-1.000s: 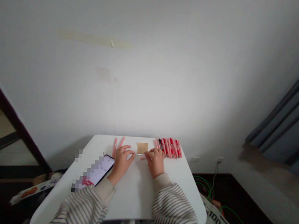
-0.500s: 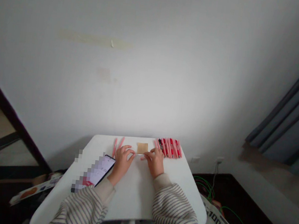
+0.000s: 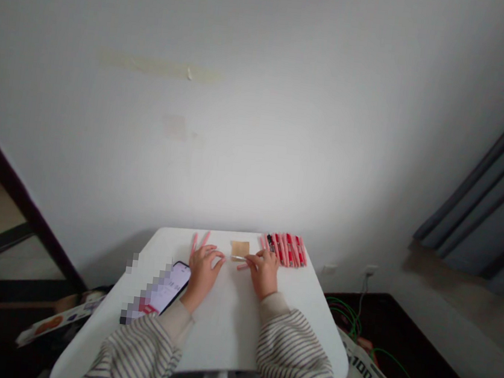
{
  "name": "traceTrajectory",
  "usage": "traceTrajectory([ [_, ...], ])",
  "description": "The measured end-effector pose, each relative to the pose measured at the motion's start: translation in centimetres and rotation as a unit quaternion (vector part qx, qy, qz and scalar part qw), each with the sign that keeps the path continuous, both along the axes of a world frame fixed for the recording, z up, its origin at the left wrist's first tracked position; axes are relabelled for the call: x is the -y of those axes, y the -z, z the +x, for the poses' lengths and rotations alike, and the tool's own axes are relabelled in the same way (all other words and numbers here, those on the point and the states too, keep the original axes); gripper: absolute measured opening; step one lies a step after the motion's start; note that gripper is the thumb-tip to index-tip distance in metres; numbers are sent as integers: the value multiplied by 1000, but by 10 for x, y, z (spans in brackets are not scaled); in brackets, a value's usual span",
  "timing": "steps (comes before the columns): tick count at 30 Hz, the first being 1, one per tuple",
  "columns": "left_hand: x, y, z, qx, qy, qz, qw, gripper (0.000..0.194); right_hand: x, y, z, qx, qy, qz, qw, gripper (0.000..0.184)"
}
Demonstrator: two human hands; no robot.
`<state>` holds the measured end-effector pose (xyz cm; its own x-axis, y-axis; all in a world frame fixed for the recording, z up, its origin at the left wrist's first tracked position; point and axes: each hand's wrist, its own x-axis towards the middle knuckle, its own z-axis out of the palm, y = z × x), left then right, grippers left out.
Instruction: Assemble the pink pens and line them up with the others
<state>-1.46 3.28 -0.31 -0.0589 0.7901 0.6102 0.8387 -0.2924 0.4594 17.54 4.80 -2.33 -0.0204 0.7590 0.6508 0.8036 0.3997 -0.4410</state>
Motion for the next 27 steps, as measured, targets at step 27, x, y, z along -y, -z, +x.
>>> traceTrajectory([
  [27, 10, -8, -7, -137, -215, -90, 963, 32, 0, 1, 0, -2, 16, -6, 1000, 15],
])
